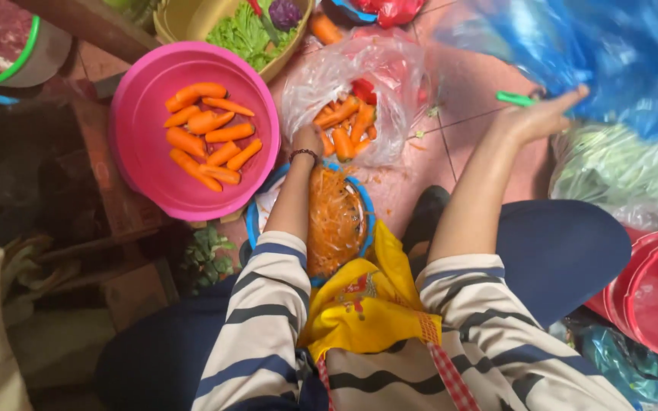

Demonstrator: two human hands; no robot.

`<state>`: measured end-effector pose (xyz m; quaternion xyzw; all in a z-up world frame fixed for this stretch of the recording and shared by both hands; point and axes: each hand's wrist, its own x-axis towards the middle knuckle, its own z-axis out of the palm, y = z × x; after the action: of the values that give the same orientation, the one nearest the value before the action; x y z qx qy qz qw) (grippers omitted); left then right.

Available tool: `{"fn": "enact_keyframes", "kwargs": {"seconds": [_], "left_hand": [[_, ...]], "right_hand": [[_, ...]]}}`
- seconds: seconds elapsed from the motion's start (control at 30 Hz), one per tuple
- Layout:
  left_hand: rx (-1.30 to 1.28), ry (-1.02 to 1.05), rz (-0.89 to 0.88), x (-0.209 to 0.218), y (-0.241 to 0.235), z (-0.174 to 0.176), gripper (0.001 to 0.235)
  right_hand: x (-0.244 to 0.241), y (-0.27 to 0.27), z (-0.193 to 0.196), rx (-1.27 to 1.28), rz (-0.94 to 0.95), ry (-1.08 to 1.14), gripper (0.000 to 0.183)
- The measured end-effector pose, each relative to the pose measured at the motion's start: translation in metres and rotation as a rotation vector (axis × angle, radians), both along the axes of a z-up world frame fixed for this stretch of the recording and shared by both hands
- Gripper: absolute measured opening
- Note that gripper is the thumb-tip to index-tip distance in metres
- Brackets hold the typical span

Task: Peeling carrots with a hand peeler over a blue bowl.

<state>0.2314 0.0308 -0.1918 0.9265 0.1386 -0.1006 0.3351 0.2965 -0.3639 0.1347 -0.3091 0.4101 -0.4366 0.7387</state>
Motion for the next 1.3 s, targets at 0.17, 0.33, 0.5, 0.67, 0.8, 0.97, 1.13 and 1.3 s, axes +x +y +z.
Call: {"fn": "enact_keyframes", "kwargs": {"seconds": [0.17, 0.33, 0.5, 0.67, 0.8, 0.97, 1.13, 1.3], "left_hand": [[0.463, -0.089, -0.215, 0.007, -0.058, 0.092, 0.037], [0.507, -0.106, -0.150, 0.013, -0.048, 0.041, 0.037], [-0.073, 0.454, 0.088, 0.015, -0.081, 0.116, 0.060], [0.071, 0.395, 0.119, 0.014, -0.098, -0.072, 0.058], [0.011, 0.480, 0.033, 0.013, -0.080, -0.070, 0.055], [0.077, 0.568, -0.147, 0.027, -0.105, 0.243, 0.061], [0.175, 0.469, -0.084, 0.002, -0.111, -0.021, 0.048], [-1.063, -0.014, 0.015, -0.002, -0.048, 0.034, 0.103]], "right_hand": [[-0.014, -0.011, -0.031, 0.494, 0.068, 0.051, 0.070], [-0.006, 0.008, -0.082, 0.827, 0.225, -0.260, 0.072], [-0.004, 0.031, -0.069, 0.839, 0.383, -0.564, 0.075], [0.004, 0.003, -0.051, 0.798, 0.649, -0.817, 0.112], [-0.005, -0.014, -0.012, 0.868, 0.707, -1.007, 0.110], [-0.006, 0.011, -0.033, 0.907, 0.897, -0.875, 0.060], [-0.032, 0.071, 0.013, 0.736, 1.091, -0.700, 0.038], [-0.049, 0.096, 0.044, 0.201, 1.290, -0.300, 0.018]]}}
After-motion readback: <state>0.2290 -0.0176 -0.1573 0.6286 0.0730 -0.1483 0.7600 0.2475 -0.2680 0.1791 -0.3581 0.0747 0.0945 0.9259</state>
